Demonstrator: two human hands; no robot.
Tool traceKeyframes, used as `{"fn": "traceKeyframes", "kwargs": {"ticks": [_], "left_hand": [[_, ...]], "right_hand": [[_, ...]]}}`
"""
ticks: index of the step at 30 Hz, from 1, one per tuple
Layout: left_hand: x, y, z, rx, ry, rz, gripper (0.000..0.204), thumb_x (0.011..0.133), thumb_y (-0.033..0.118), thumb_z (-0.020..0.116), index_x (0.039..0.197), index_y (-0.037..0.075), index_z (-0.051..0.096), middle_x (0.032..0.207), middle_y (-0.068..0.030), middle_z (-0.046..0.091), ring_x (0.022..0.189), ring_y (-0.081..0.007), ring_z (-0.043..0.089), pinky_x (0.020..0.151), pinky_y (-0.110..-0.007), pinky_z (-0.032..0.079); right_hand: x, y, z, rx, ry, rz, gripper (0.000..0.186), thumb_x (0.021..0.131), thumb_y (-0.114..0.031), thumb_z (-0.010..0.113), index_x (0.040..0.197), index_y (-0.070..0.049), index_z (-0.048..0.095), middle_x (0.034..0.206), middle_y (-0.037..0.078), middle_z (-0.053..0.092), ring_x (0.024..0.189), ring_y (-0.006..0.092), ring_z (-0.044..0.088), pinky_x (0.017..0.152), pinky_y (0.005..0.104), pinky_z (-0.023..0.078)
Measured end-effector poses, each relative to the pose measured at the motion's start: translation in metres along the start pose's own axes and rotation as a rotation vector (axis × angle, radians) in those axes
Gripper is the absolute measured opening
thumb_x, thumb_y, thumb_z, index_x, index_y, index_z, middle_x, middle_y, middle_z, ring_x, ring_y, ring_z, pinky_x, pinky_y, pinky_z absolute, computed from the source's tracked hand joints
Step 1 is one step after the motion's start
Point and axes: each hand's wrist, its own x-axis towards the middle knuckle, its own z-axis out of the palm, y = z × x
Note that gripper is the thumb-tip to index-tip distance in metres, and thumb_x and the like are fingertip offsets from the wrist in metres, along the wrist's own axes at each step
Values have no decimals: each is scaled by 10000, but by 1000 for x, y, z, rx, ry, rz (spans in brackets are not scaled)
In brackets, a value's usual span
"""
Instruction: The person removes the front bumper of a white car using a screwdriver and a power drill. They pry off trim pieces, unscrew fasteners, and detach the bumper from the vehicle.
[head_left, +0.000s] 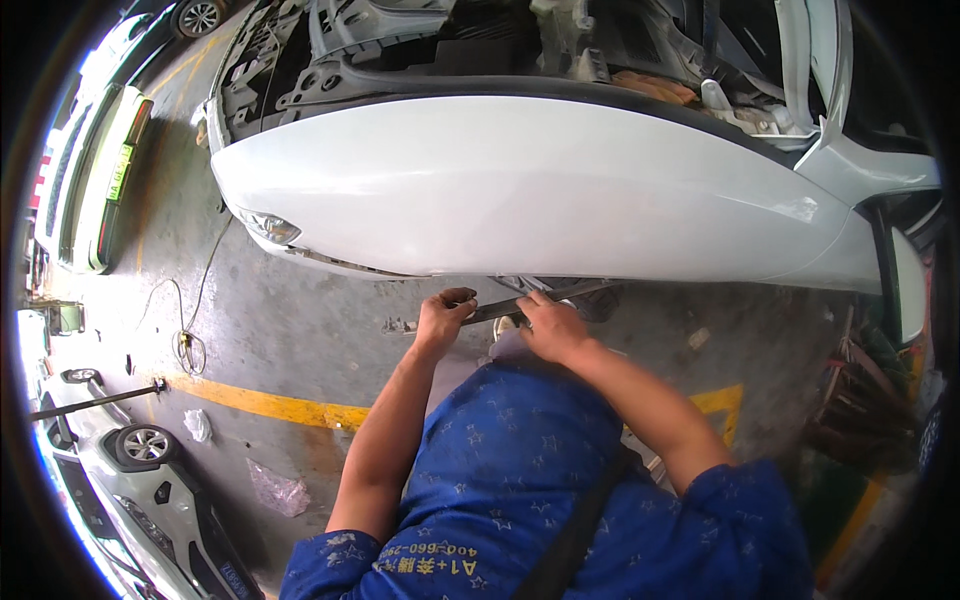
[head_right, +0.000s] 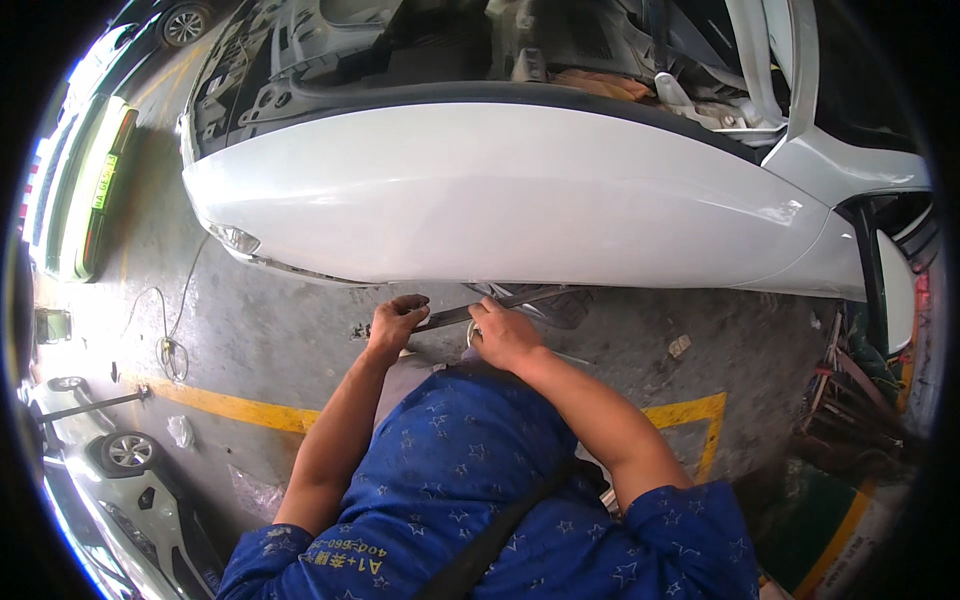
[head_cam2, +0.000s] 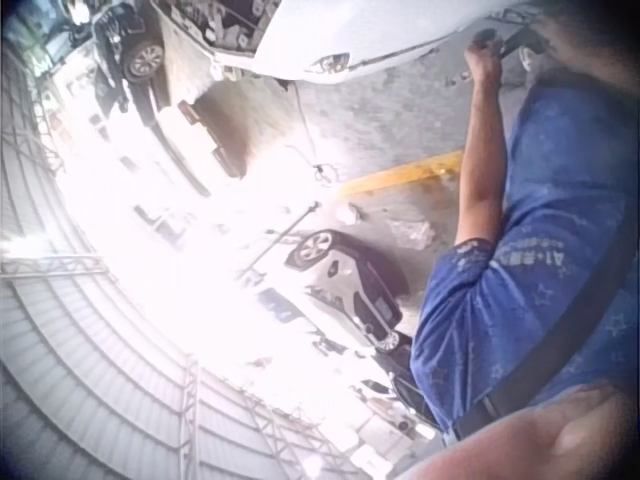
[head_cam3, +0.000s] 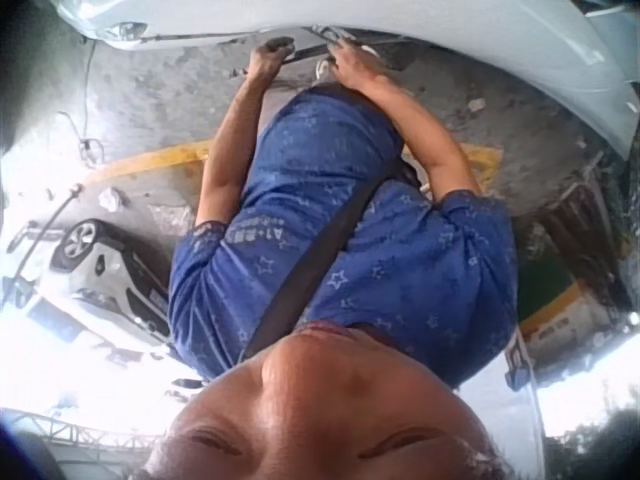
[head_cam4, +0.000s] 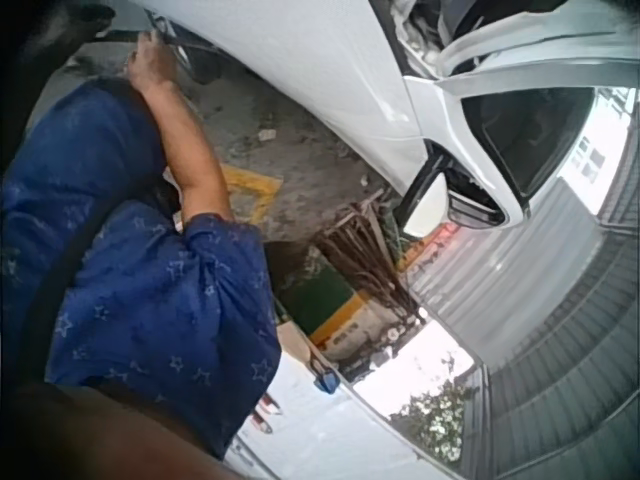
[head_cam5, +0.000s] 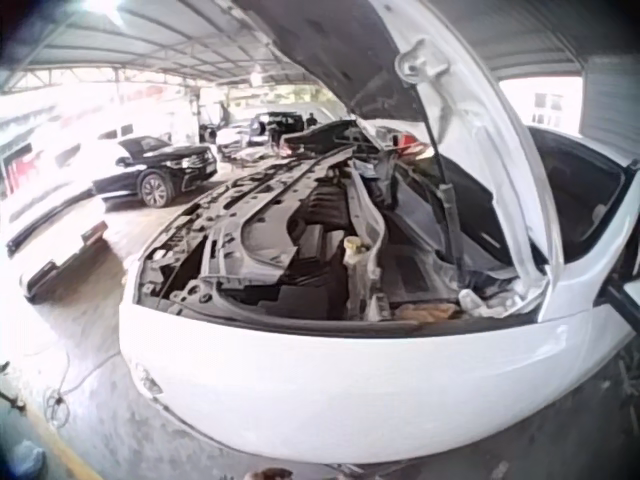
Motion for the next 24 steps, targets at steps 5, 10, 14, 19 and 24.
{"fn": "traceKeyframes", "kwargs": {"ticks": [5, 10, 14, 19, 24], "left_hand": [[18, 23, -2, 80, -85, -157, 356, 843, 209, 758, 1125, -8, 751, 967, -90, 747, 852, -165, 657, 760, -307, 516], [28, 30, 2, 198, -178, -232, 339, 807, 203, 774, 1075, -4, 773, 967, -103, 765, 829, -176, 667, 746, -326, 525], [33, 30, 4, 349, -192, -229, 293, 797, 197, 780, 1009, -6, 788, 928, -102, 766, 794, -181, 668, 706, -339, 530], [42, 24, 1, 448, -273, -131, 291, 797, 245, 770, 1007, 47, 808, 920, -94, 766, 776, -169, 665, 688, -329, 538], [41, 57, 13, 595, -341, -139, 256, 807, 240, 734, 977, 64, 807, 893, -90, 765, 755, -156, 677, 645, -326, 557]], "right_hand": [[0, 2, -3, -10, -42, -13, 384, 839, -198, 650, 1184, -34, 612, 1235, 178, 594, 1012, 405, 665, 854, 506, 554], [0, 13, 10, 56, 44, -65, 384, 814, -192, 664, 1155, -24, 609, 1198, 189, 592, 980, 405, 669, 834, 501, 563], [0, 17, 19, 71, 73, -63, 389, 811, -200, 674, 1152, -26, 608, 1188, 186, 591, 974, 396, 671, 821, 492, 570], [0, 14, 20, 66, 88, -54, 381, 813, -200, 670, 1148, -28, 612, 1210, 189, 590, 986, 389, 674, 818, 484, 575], [0, 18, 21, 60, 110, -41, 378, 815, -209, 665, 1144, -28, 622, 1225, 202, 596, 974, 396, 677, 830, 494, 572]]}}
